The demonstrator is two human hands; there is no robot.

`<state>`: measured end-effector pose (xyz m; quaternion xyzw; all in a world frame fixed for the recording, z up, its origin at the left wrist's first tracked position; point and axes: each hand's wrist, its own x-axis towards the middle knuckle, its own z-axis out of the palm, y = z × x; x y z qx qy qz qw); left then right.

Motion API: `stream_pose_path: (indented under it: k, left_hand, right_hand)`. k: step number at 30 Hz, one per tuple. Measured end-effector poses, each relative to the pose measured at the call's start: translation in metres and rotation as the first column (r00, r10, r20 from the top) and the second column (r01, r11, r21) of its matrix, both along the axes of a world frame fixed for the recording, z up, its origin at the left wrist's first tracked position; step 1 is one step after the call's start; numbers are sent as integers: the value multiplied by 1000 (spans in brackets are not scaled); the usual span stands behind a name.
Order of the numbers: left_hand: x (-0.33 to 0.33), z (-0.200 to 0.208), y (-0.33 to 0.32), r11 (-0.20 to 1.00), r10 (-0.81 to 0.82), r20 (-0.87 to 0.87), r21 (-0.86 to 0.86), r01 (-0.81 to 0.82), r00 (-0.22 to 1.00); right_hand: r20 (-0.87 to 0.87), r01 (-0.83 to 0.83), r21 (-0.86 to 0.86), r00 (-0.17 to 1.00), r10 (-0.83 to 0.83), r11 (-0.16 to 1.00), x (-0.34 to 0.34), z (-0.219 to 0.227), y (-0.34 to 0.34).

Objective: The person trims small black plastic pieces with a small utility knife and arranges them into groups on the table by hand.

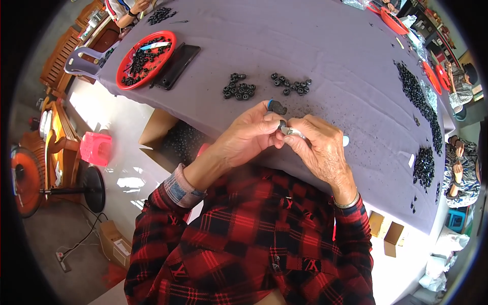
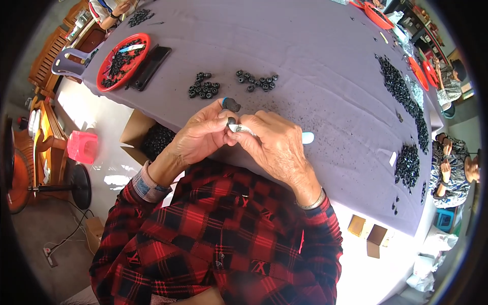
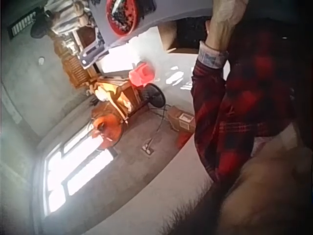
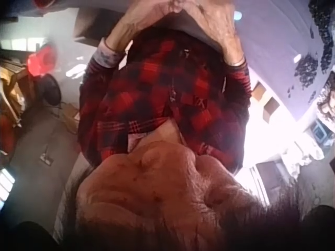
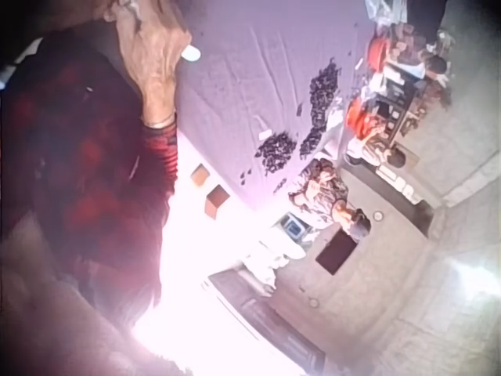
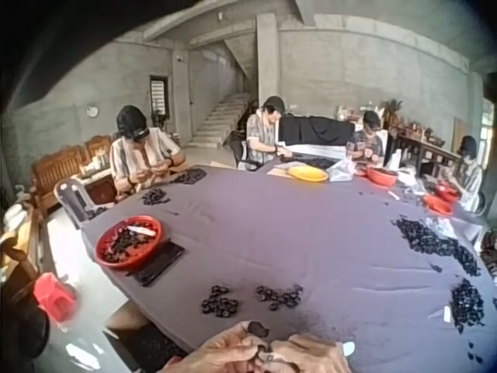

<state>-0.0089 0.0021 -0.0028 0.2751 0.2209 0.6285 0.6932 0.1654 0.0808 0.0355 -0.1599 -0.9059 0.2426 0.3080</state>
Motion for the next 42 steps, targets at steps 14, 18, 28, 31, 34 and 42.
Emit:
stream_pose_path:
  k: [14,18,28,31,34,42]
  left_hand:
    - [16,-3,-9,992,-115,-78,-69,109,990]
    - [11,-9,-8,994,-43,-98,-105,33,994]
    - [19,-2,-7,970,-240,77,-9,241,968]
    - [24,5,-11,974,-221,85,-27,224,972]
    - [21,-3,-8,970,-244,105,14,244,964]
    - [-32,-24,2,936,325,-678,131,-327,659]
  right_hand:
    - [35,268,-379,961,-275,886,10,-3,18]
    - [-31,79,-291,995,-92,953,8,3,0]
    - [-233,-153,-532,972,30,833,4,-2,-18]
    - [-258,-161,-682,966,-29,713,7,-2,-16]
    - [-182,-9,-562,977,-113,827,7,-9,-12]
    - [44,452,91,888,-457,887,21,-24,8]
